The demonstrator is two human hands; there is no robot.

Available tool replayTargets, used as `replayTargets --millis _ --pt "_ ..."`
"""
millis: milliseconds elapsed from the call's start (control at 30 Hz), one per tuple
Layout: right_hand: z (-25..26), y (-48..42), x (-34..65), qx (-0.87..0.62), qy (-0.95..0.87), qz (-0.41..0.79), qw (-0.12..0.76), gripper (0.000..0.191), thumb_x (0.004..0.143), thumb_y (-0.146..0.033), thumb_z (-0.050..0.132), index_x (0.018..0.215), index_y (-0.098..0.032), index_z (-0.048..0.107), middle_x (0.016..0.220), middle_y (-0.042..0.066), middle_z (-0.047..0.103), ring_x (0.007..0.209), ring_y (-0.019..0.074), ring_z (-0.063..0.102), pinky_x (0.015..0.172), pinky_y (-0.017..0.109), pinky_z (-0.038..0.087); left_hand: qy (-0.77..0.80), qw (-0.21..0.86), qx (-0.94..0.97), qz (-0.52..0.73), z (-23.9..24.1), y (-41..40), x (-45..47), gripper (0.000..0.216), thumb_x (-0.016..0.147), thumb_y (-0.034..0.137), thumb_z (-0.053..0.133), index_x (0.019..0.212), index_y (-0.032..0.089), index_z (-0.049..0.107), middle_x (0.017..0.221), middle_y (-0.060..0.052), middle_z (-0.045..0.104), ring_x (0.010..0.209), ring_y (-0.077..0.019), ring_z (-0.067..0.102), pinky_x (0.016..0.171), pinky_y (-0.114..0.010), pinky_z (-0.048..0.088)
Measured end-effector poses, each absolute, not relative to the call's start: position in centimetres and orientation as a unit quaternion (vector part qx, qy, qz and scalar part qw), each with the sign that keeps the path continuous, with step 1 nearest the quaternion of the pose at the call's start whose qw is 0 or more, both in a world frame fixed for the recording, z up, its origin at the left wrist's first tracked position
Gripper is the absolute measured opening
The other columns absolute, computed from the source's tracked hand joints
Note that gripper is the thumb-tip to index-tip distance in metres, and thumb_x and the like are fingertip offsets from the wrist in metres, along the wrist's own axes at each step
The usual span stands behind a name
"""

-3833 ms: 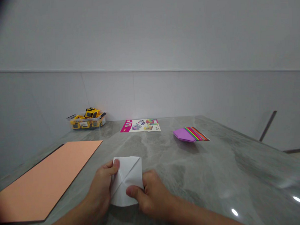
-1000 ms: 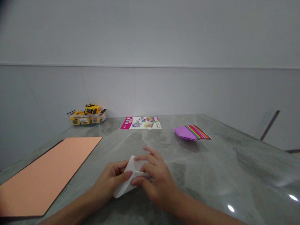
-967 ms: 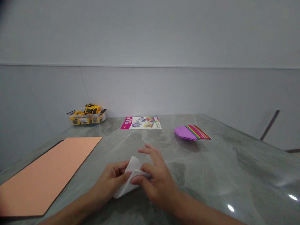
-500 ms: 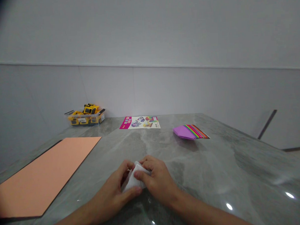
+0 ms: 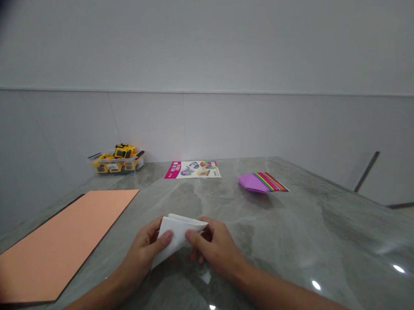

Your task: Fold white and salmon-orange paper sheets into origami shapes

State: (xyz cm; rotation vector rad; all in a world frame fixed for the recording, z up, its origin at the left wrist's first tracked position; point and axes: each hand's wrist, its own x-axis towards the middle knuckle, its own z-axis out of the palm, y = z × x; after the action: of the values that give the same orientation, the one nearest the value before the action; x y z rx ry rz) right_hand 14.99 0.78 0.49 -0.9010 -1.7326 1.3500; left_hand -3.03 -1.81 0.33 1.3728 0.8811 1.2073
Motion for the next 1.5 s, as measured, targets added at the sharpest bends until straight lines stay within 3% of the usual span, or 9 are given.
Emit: replayTargets --millis 167,333,533,667,833,1033,1200,1333,1500 --pt "0.1 0.3 14.8 -0.331 -0.662 0.555 0.379 0.038 0.077 -0.049 0.061 0.079 -0.011 0.058 0.057 0.000 0.058 0.048 0.0116 0.056 0.042 0.020 0.042 0.419 0.520 0.595 0.448 0.3 -2.3 -2.5 0.039 0.083 0.048 0.052 0.086 0.010 0.062 0.058 -0.001 0.055 0.048 -0.0121 0.049 0.042 -0.021 0.040" --pt "-0.1 0.4 15.0 -0.317 -0.674 0.547 0.382 0.041 0.084 -0.052 0.051 0.075 -0.012 0.058 0.050 0.000 0.055 0.043 0.0108 0.052 0.041 0.020 0.040 0.418 0.450 0.633 0.471 1.2 -3.1 -2.5 0.030 0.086 0.041 0.052 0.084 0.012 0.060 0.072 -0.004 0.061 0.057 -0.0117 0.053 0.049 -0.020 0.041" --pt "0.1 0.1 15.2 -0.267 -0.680 0.557 0.394 0.045 0.089 -0.050 0.041 0.072 -0.012 0.058 0.051 0.003 0.059 0.044 0.0132 0.056 0.043 0.022 0.044 0.418 0.431 0.643 0.476 1.6 -3.4 -2.6 0.030 0.086 0.040 0.051 0.080 0.012 0.060 0.070 -0.003 0.058 0.057 -0.0121 0.054 0.047 -0.019 0.042" --pt "0.9 0.5 15.9 -0.261 -0.766 0.449 0.378 0.057 0.093 -0.050 0.030 0.067 -0.011 0.063 0.052 0.006 0.062 0.045 0.0133 0.057 0.047 0.023 0.044 0.420 0.451 0.631 0.471 1.4 -3.4 -2.7 0.031 0.086 0.043 0.051 0.080 0.012 0.059 0.068 -0.002 0.057 0.054 -0.0119 0.054 0.044 -0.019 0.042" --pt "1.7 0.8 16.6 -0.297 -0.839 0.272 0.365 0.046 0.087 -0.048 0.046 0.060 -0.013 0.058 0.049 0.002 0.056 0.045 0.0104 0.052 0.047 0.020 0.037 0.421 0.471 0.615 0.472 1.0 -3.3 -3.0 0.032 0.086 0.043 0.051 0.079 0.013 0.059 0.057 0.001 0.056 0.045 -0.0092 0.050 0.039 -0.017 0.038" --pt "1.6 0.6 16.8 -0.272 -0.845 0.293 0.357 0.052 0.095 -0.045 0.029 0.057 -0.016 0.050 0.048 0.000 0.051 0.045 0.0088 0.048 0.048 0.020 0.035 0.418 0.480 0.614 0.466 0.8 -3.4 -3.0 0.032 0.087 0.044 0.050 0.082 0.014 0.059 0.056 0.001 0.058 0.044 -0.0095 0.049 0.040 -0.018 0.038" --pt "1.6 0.5 16.7 -0.267 -0.825 0.342 0.361 0.054 0.096 -0.043 0.025 0.057 -0.016 0.050 0.049 0.000 0.052 0.046 0.0090 0.049 0.050 0.020 0.038 0.418 0.459 0.626 0.472 0.8 -3.6 -2.7 0.032 0.088 0.042 0.048 0.080 0.014 0.059 0.056 0.001 0.056 0.044 -0.0094 0.049 0.041 -0.018 0.037" --pt "1.5 0.4 16.5 -0.266 -0.802 0.373 0.382 0.054 0.095 -0.046 0.027 0.058 -0.015 0.053 0.051 0.002 0.055 0.049 0.0104 0.052 0.052 0.021 0.041 0.421 0.389 0.656 0.491 1.2 -3.8 -2.6 0.028 0.089 0.037 0.048 0.081 0.015 0.062 0.065 0.000 0.056 0.052 -0.0111 0.052 0.045 -0.020 0.040" --pt "1.0 0.6 16.1 -0.329 -0.756 0.393 0.407 0.043 0.088 -0.049 0.046 0.066 -0.014 0.055 0.055 0.002 0.058 0.046 0.0102 0.053 0.044 0.020 0.040 0.408 0.239 0.716 0.513 1.8 -3.9 -2.6 0.021 0.086 0.024 0.053 0.071 0.017 0.067 0.075 -0.003 0.058 0.072 -0.0158 0.055 0.065 -0.024 0.044"
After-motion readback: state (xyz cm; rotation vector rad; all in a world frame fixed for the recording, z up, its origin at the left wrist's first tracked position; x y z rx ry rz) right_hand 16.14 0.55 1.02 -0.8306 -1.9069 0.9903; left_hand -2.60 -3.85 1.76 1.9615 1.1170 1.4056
